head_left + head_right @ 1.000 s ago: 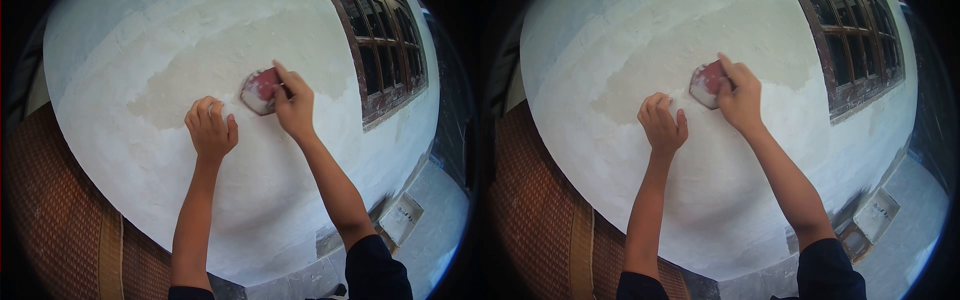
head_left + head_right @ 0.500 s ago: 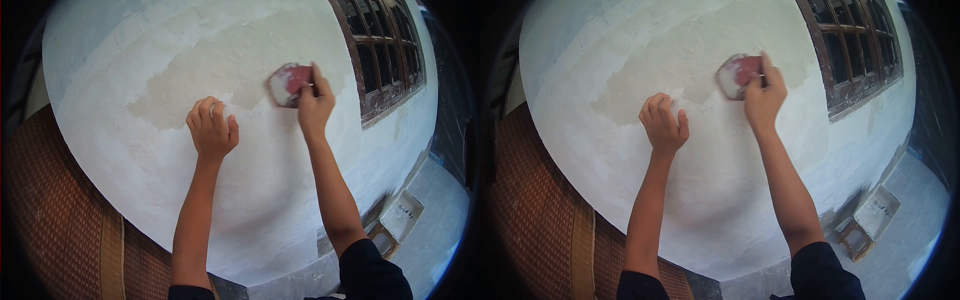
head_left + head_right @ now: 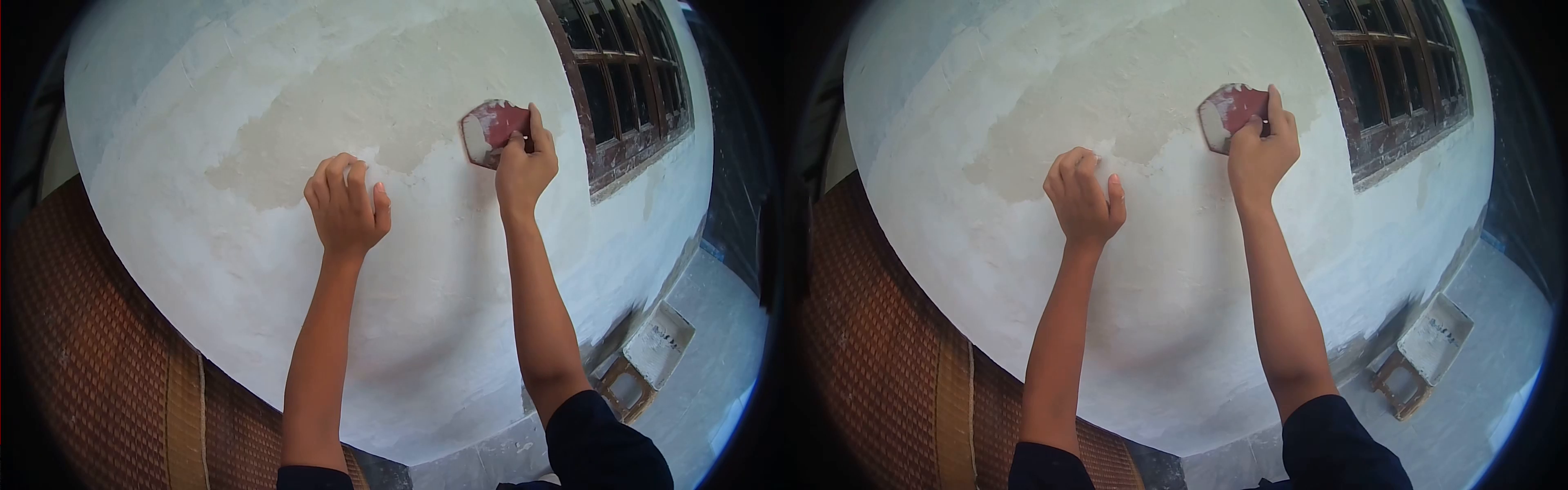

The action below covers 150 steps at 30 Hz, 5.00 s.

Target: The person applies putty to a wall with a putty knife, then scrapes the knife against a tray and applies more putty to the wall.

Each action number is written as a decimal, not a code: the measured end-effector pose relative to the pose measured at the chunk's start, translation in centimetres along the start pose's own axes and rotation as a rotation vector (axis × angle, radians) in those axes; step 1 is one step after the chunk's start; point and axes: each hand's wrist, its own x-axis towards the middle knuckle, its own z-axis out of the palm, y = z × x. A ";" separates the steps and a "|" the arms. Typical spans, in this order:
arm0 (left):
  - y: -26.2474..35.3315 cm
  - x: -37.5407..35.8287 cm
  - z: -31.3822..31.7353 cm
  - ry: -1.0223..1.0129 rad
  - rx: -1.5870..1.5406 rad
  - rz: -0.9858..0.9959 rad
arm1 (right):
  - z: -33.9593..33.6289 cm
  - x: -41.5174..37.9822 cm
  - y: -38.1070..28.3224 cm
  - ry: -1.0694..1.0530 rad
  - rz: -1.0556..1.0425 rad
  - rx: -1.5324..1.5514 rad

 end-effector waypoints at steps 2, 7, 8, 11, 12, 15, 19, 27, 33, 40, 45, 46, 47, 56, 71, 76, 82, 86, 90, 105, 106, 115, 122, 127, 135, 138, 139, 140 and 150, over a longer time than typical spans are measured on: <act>0.1 0.1 0.0 0.002 -0.002 0.011 | 0.6 -1.8 -0.6 -0.249 -0.144 0.032; 0.2 0.0 -0.2 -0.003 -0.006 0.007 | 1.2 0.5 1.1 -0.001 -0.015 -0.053; 0.2 0.2 -0.2 -0.008 -0.004 0.010 | 0.8 0.9 -0.2 0.050 0.061 0.096; 0.2 0.2 -0.3 0.005 -0.012 0.020 | 1.9 -1.7 -1.6 -0.300 -0.235 0.045; 0.3 0.1 -0.3 0.001 -0.014 0.016 | 2.2 -2.5 -2.6 -0.435 -0.184 -0.006; 0.2 0.0 -0.4 0.006 -0.006 0.015 | 1.9 0.3 0.4 -0.056 -0.075 -0.067; 0.1 0.3 -0.4 -0.005 -0.004 0.022 | 1.8 -1.2 -1.9 -0.163 -0.112 0.042; 0.3 0.1 -0.5 -0.028 0.009 0.024 | 1.4 -0.1 -0.2 -0.123 -0.132 0.054; 0.3 0.1 -0.7 -0.028 -0.005 0.020 | 1.0 1.5 1.2 0.094 -0.134 -0.094; 0.6 0.0 -1.0 -0.046 0.004 0.055 | 0.9 -0.1 1.4 -0.148 -0.207 -0.114; 0.7 0.1 -0.7 -0.075 -0.005 0.093 | -0.4 -1.0 -1.4 -0.423 -0.253 -0.080; 0.6 0.1 -0.8 -0.073 -0.022 0.097 | -0.2 -1.3 -1.5 -0.458 -0.226 -0.152; 0.8 0.0 -0.9 -0.071 -0.039 0.100 | -0.3 -0.6 -0.6 -0.345 -0.171 -0.185; 10.5 -3.2 0.6 -0.171 -0.321 0.049 | -9.7 4.0 1.3 -0.269 0.159 -0.204; 34.3 -4.0 7.5 -0.341 -0.757 -0.155 | -29.9 11.5 7.7 -0.266 0.435 -0.306; 41.5 -4.4 9.0 -0.506 -0.804 -0.178 | -36.8 14.0 8.5 -0.219 0.508 -0.379; 50.5 -5.2 10.2 -0.654 -0.916 -0.291 | -45.8 17.1 8.6 -0.154 0.549 -0.545; 55.8 -6.2 10.3 -0.729 -0.992 -0.297 | -51.6 18.1 8.5 -0.101 0.573 -0.607; 60.2 -7.1 9.5 -0.790 -1.069 -0.304 | -56.8 18.8 8.5 -0.044 0.634 -0.651; 72.1 -11.3 11.6 -0.971 -1.282 -0.410 | -68.2 19.6 11.3 0.052 0.685 -0.931; 72.9 -11.7 11.8 -0.977 -1.292 -0.410 | -69.3 19.5 11.9 0.050 0.663 -0.964; 78.5 -16.4 14.8 -1.245 -1.377 -0.519 | -73.5 20.7 15.9 0.124 0.777 -1.050; 82.4 -20.0 14.7 -1.410 -1.447 -0.593 | -77.9 21.5 19.2 0.111 0.831 -1.182; 85.2 -21.2 14.6 -1.439 -1.419 -0.670 | -81.8 22.3 23.1 0.057 0.895 -1.175; 89.6 -23.5 13.7 -1.526 -1.281 -0.813 | -87.4 24.9 29.7 -0.200 0.856 -1.326; 91.2 -24.5 13.4 -1.522 -1.231 -0.858 | -88.6 25.1 31.5 -0.297 0.855 -1.369; 91.6 -24.9 13.1 -1.541 -1.226 -0.861 | -88.7 24.8 32.0 -0.331 0.848 -1.372; 92.1 -25.1 13.1 -1.543 -1.215 -0.881 | -89.3 24.6 32.6 -0.333 0.860 -1.370; 95.1 -25.1 12.0 -1.596 -0.809 -0.907 | -90.8 23.7 37.0 -0.625 0.687 -1.351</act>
